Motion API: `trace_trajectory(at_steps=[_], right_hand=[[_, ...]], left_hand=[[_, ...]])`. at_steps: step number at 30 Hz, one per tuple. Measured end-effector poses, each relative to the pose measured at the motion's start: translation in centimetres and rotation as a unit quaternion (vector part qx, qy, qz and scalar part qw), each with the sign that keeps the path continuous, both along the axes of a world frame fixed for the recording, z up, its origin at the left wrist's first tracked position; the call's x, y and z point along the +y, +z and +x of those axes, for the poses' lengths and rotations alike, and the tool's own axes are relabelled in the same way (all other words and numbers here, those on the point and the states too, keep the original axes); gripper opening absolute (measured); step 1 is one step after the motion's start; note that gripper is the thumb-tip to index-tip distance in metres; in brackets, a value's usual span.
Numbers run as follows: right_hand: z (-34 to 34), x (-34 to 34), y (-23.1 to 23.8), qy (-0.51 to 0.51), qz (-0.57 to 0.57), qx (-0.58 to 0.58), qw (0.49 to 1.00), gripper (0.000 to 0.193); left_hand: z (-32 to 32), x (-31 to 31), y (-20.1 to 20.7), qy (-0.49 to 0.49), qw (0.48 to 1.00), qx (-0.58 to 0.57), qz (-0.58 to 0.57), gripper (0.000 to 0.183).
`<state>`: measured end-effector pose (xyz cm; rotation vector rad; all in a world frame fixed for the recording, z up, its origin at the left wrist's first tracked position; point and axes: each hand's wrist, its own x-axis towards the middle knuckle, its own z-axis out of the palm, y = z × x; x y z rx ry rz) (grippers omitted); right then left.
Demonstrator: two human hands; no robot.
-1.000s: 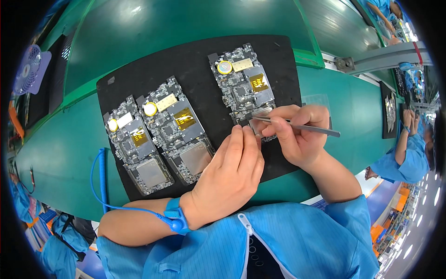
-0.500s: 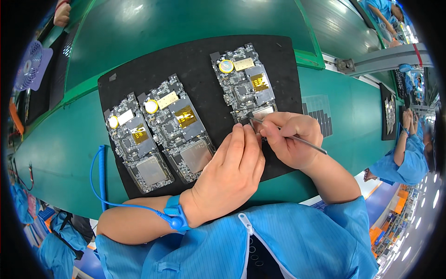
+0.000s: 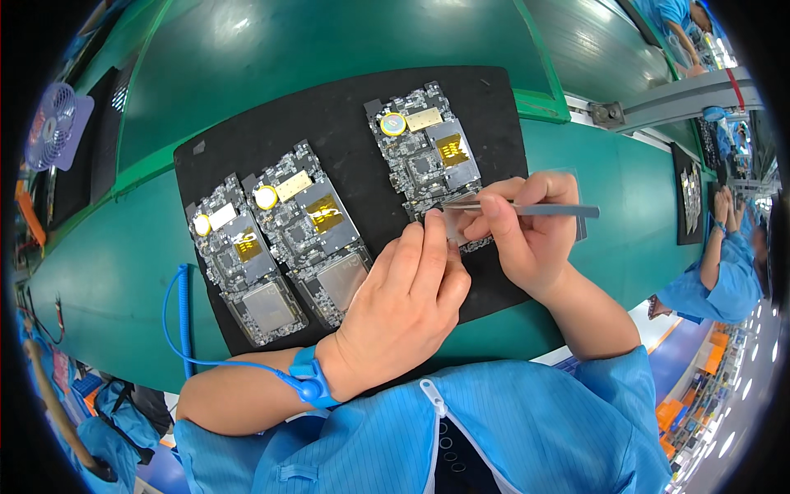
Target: The person uses tweezers to pick small metallic components from a strip and places them onto circuit boards. The person handles multiple boards, moving them along the green assembly line table to different positions as they work.
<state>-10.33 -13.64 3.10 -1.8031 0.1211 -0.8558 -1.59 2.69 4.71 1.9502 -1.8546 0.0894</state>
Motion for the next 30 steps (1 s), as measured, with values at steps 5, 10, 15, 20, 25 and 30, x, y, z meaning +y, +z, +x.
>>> trace_trajectory(at_steps=[5,10,15,20,25,30], right_hand=[[0.1,0.1,0.8,-0.018,0.141,0.064,0.988,0.027],[0.2,0.1,1.3,-0.017,0.164,0.092,0.982,0.025],[0.4,-0.1,1.4,-0.027,0.167,0.103,0.980,0.025],[0.6,-0.2,1.5,-0.025,0.213,0.076,0.974,0.025],[0.7,-0.3,1.3,-0.015,0.220,0.064,0.973,0.026],[0.8,-0.4,1.7,-0.014,0.201,0.113,0.973,0.025]], left_hand=[[0.4,-0.2,0.4,-0.004,0.999,0.043,0.008,0.044],[0.8,-0.2,0.8,-0.005,0.997,0.070,0.008,0.048],[0.0,0.1,0.6,-0.007,1.000,0.009,0.025,0.050],[0.0,0.2,1.0,-0.004,0.999,-0.032,0.038,0.050],[0.1,0.2,0.6,-0.006,0.998,-0.053,0.032,0.050],[0.1,0.3,0.6,-0.011,0.998,-0.061,0.031,0.050]])
